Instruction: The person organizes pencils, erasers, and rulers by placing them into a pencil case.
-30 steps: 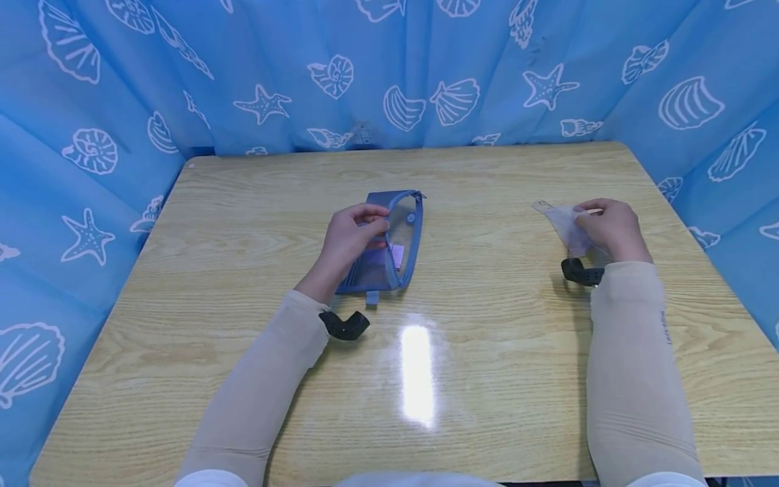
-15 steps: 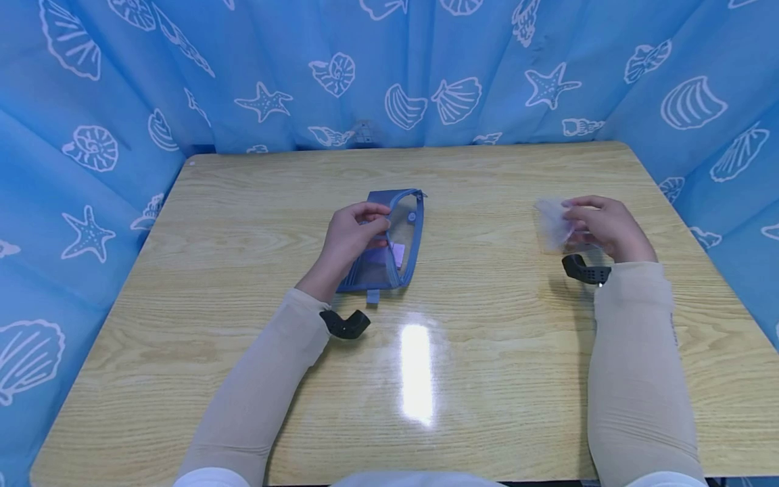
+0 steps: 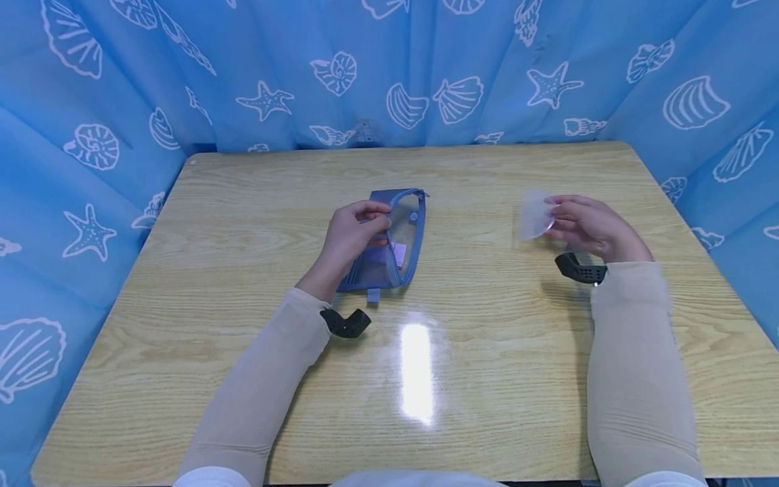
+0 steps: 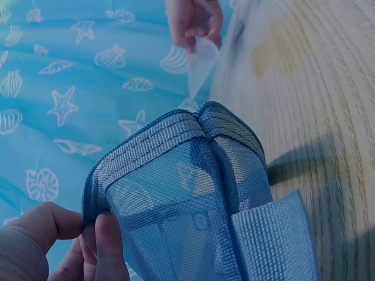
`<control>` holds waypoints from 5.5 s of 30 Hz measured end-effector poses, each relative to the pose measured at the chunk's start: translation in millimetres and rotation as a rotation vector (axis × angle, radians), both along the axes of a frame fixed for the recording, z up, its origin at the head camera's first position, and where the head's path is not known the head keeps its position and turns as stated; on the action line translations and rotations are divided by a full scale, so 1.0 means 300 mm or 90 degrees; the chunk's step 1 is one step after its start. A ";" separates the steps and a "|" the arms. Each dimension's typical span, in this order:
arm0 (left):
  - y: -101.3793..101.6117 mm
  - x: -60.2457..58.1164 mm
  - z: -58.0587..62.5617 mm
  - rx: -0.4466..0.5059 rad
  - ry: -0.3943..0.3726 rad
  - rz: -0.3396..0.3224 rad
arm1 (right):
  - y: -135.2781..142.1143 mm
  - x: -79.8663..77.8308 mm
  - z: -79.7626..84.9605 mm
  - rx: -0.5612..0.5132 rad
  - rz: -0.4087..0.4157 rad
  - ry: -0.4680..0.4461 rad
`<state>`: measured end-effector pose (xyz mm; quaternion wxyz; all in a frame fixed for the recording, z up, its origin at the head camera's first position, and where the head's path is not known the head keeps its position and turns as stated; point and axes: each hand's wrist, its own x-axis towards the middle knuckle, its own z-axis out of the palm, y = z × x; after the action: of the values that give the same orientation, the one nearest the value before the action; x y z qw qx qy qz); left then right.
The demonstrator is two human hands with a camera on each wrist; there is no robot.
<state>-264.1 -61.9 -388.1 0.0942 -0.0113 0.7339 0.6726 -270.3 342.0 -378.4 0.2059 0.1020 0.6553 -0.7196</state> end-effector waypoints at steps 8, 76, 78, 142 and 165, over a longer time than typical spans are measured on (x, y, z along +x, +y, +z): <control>-0.003 0.001 0.000 -0.004 0.006 0.007 | -0.059 -0.017 -0.011 -0.040 0.010 -0.021; -0.006 -0.004 0.005 0.007 0.014 0.009 | -0.494 -0.024 -0.111 -0.072 0.130 -0.025; -0.005 -0.004 0.004 0.007 0.013 0.009 | -0.501 -0.023 -0.113 -0.072 0.131 -0.026; 0.004 -0.006 -0.004 -0.004 0.009 0.011 | -0.698 0.007 -0.121 0.181 0.111 0.062; 0.007 -0.002 -0.007 0.004 0.009 0.000 | -0.108 -0.007 -0.015 0.627 -0.130 0.190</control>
<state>-264.8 -59.7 -390.3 0.0891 -0.0060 0.7326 0.6748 -272.3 309.5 -382.9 -0.0336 0.1465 0.9248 -0.3495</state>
